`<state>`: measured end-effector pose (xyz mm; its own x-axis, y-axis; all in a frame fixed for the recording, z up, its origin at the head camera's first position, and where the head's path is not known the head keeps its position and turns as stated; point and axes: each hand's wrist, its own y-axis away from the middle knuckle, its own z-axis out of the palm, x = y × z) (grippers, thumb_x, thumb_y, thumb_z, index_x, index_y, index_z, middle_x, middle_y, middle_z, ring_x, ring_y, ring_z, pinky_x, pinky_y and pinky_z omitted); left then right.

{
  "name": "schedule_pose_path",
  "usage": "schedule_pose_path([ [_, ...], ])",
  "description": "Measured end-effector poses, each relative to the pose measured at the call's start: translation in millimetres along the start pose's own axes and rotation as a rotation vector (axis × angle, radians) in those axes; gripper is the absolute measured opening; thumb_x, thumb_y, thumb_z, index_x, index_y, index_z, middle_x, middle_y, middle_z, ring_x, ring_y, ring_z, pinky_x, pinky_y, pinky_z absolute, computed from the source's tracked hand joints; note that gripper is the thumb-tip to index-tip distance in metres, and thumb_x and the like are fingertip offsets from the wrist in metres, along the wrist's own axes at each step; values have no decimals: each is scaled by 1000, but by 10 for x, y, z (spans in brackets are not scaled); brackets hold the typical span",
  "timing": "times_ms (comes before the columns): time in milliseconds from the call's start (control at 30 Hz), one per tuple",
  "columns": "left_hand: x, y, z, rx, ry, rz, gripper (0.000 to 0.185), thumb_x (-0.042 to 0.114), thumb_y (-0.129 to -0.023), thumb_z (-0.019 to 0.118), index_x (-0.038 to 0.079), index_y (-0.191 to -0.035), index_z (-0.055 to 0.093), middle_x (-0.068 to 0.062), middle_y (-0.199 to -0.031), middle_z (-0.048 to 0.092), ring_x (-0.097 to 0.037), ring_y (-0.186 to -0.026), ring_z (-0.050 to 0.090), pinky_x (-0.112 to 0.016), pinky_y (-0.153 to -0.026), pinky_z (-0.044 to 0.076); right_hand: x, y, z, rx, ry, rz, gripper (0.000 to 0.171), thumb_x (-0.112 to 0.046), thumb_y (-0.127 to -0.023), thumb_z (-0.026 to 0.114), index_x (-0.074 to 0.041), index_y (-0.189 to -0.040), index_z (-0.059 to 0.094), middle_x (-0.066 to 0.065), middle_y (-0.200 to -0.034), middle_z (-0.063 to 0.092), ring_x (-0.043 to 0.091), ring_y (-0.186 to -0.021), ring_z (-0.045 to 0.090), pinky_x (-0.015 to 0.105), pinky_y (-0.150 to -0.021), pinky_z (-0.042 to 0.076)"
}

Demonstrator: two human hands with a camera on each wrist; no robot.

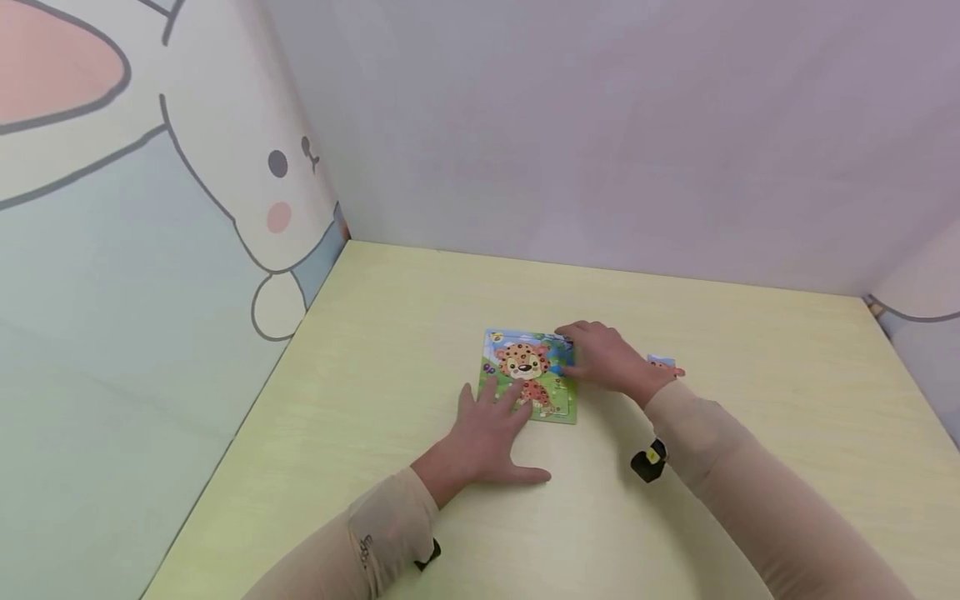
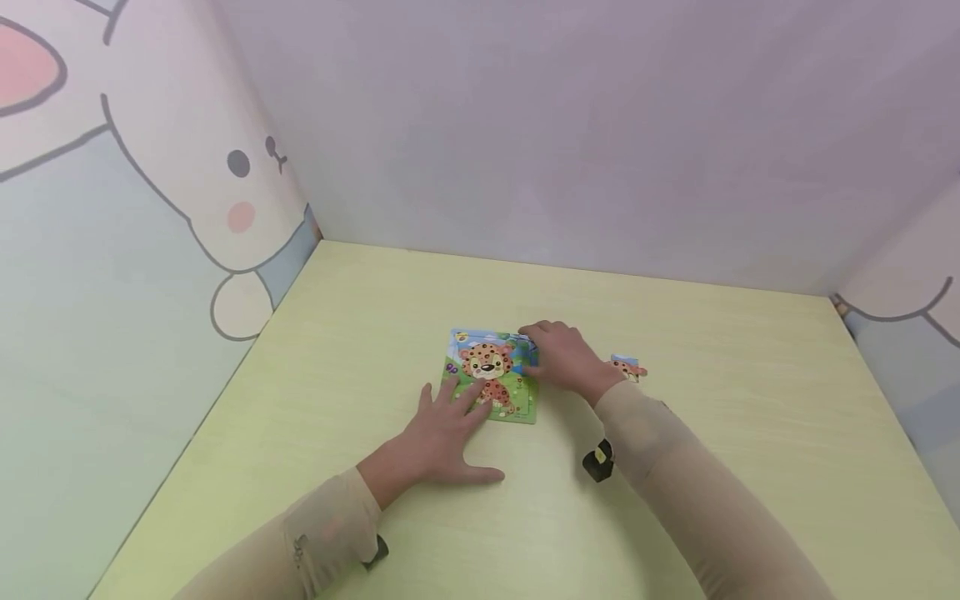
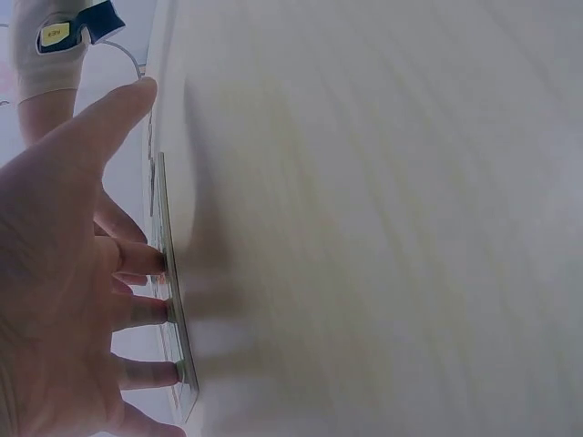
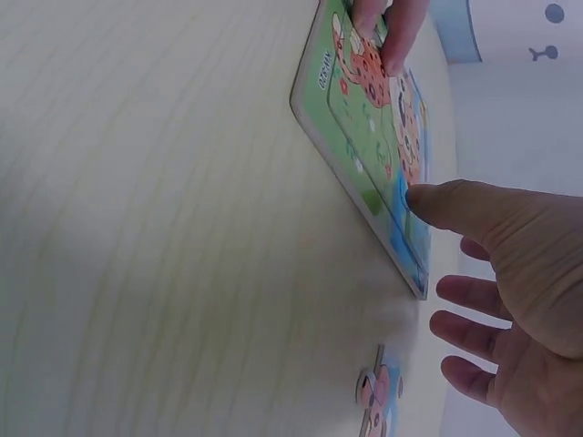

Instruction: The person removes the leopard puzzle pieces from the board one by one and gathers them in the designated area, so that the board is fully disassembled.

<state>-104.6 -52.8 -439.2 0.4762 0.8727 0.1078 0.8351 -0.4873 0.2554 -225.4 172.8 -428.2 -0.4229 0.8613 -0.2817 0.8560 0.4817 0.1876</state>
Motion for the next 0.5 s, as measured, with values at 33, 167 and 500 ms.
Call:
schedule_pose_path([
  [33,0,-1,1,2,-3,0,101,90,-82,52,24,-158,47,-4,-173,27,-45,-158,25,-72,-116,32,-11,-12,17,-7,-1,10,68,-29,-95,78,-3,-151,51,25,-151,54,48,-140,50,65,-116,38],
  [167,0,-1,1,5,1,-1,101,90,-82,53,24,-157,47,-4,-173,27,-44,-158,25,-72,-116,32,-41,-27,50,-19,2,31,71,-30,-95,78,-4,-154,48,24,-154,52,48,-143,48,65,-118,36],
  [500,-8,7,12,18,-7,2,100,91,-82,52,24,-156,48,-4,-173,28,-45,-158,26,-72,-115,33,-83,-5,55,20,39,19,75,-31,-93,80,-4,-155,46,24,-151,55,47,-140,50,66,-117,37],
])
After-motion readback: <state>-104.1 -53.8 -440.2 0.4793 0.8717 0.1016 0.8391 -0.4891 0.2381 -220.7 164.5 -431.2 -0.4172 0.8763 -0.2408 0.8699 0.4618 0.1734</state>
